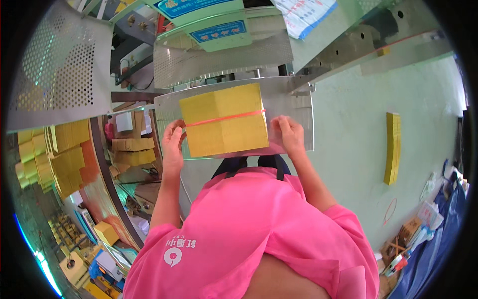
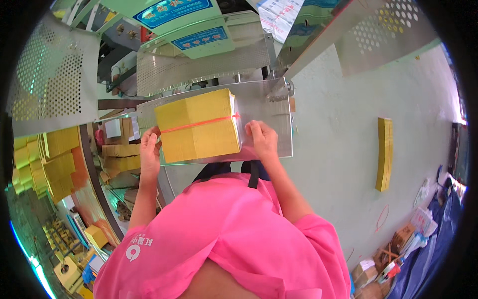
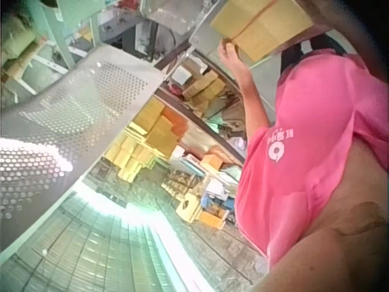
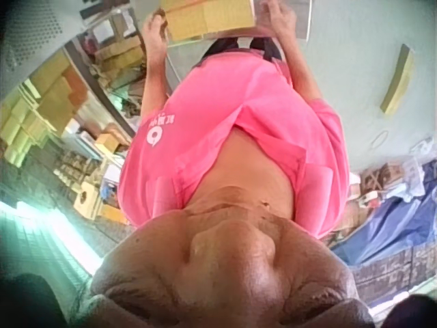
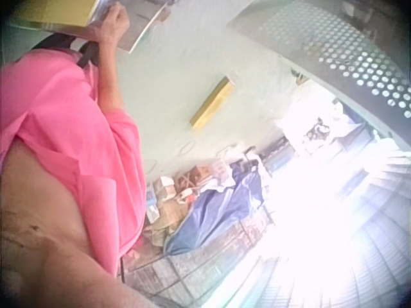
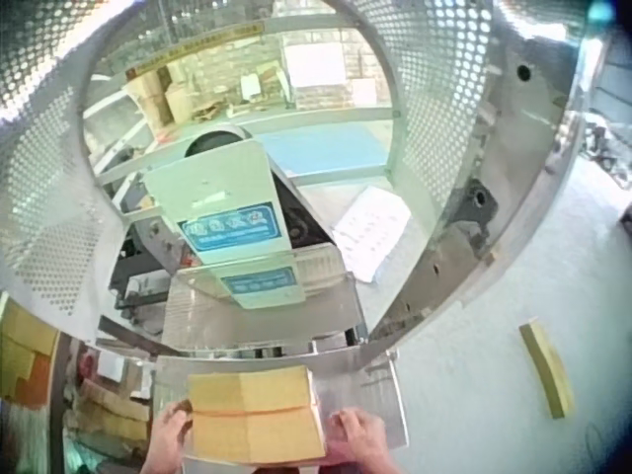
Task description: Package and weigh bundles of paper products using a strapping machine and an electronic scale.
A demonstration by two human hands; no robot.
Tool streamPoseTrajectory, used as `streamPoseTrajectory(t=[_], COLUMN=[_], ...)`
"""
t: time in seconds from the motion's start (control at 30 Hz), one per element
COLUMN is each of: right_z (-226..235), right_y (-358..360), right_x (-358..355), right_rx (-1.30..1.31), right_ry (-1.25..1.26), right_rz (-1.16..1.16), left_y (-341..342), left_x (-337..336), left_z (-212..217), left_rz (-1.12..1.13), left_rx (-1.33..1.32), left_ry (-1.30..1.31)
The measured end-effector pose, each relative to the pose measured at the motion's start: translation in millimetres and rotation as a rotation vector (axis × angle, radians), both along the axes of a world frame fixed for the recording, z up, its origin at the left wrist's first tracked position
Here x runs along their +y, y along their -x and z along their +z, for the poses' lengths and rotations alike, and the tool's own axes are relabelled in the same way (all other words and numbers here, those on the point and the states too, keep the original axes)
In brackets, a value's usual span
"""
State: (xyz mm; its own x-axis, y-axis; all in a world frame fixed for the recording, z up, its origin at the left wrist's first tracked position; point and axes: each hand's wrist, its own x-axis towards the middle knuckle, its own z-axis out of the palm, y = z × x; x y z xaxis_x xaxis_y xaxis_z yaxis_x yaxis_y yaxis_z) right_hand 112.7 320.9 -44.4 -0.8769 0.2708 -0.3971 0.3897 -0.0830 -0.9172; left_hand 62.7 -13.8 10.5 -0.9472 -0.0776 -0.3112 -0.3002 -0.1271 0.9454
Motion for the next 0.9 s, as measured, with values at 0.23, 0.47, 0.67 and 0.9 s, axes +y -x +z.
streamPoseTrajectory(t=[0.23, 0.47, 0.67, 0.9], right_z=[26.0, -9.5, -65.7, -26.9], right_y=[25.8, 22.5, 50.1, -62.3], right_x=[-47.2, -36.4, -58.4, -42.3], right_rx=[0.251, 0.018, 0.370, 0.131], right_ry=[0.277, 0.175, -0.270, -0.246], right_rz=[-0.244, -0.405, -0.158, -0.514], left_y=[2.1, 27.3, 39.9, -3.4], left_x=[-14.4, -16.1, -35.2, 66.6], left_z=[-15.9, -37.8, -99.2, -33.7], left_rz=[-0.238, -0.284, -0.187, -0.346], left_rx=[-0.008, -0.141, -0.289, -0.427], left_ry=[0.018, -0.070, -0.109, -0.207])
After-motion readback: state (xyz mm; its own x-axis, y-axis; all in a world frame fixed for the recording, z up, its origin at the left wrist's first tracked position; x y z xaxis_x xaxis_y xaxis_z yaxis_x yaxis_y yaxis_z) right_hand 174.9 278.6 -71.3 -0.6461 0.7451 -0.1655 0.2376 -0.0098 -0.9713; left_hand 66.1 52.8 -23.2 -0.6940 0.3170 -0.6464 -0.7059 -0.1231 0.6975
